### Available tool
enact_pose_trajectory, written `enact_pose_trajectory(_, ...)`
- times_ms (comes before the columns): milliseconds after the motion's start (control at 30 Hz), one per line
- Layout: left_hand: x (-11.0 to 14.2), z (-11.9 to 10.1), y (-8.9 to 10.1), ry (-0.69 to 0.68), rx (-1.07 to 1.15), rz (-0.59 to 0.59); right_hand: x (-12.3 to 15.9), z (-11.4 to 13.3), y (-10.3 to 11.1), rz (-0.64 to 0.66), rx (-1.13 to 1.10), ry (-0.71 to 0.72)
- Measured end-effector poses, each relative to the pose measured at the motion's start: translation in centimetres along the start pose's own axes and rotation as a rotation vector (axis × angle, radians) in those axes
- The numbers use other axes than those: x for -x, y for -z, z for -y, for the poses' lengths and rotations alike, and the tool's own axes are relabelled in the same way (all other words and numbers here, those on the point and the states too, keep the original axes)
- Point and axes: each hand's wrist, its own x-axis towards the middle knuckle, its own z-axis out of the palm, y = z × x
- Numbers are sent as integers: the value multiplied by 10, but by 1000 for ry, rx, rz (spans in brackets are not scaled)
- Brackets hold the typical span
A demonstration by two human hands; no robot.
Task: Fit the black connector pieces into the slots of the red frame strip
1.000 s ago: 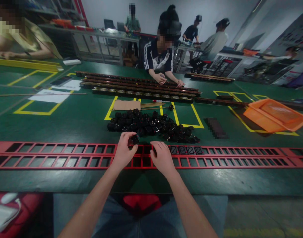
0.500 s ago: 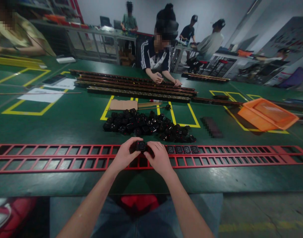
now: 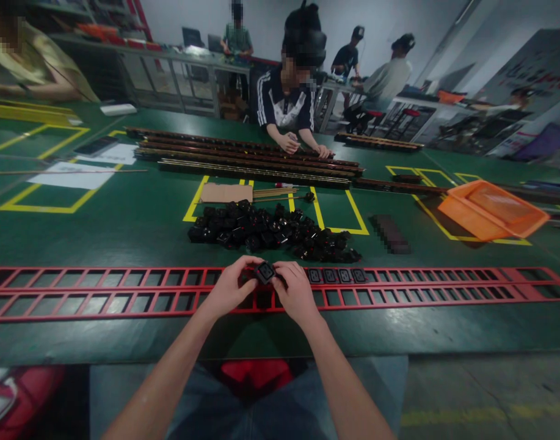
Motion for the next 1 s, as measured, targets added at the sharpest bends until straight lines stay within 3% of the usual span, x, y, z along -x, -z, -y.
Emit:
enact_pose_trajectory(267,-2,-1,-5,-56,-195,-64,-1,13,8,89,29,28)
enact_pose_trajectory(667,-1,1,-7,-59,-272,34,-2,13,7,116,24,9)
enact_pose_trajectory(1000,-2,-3,-5,-20,-275,-20,-1,13,9,139,46,-22)
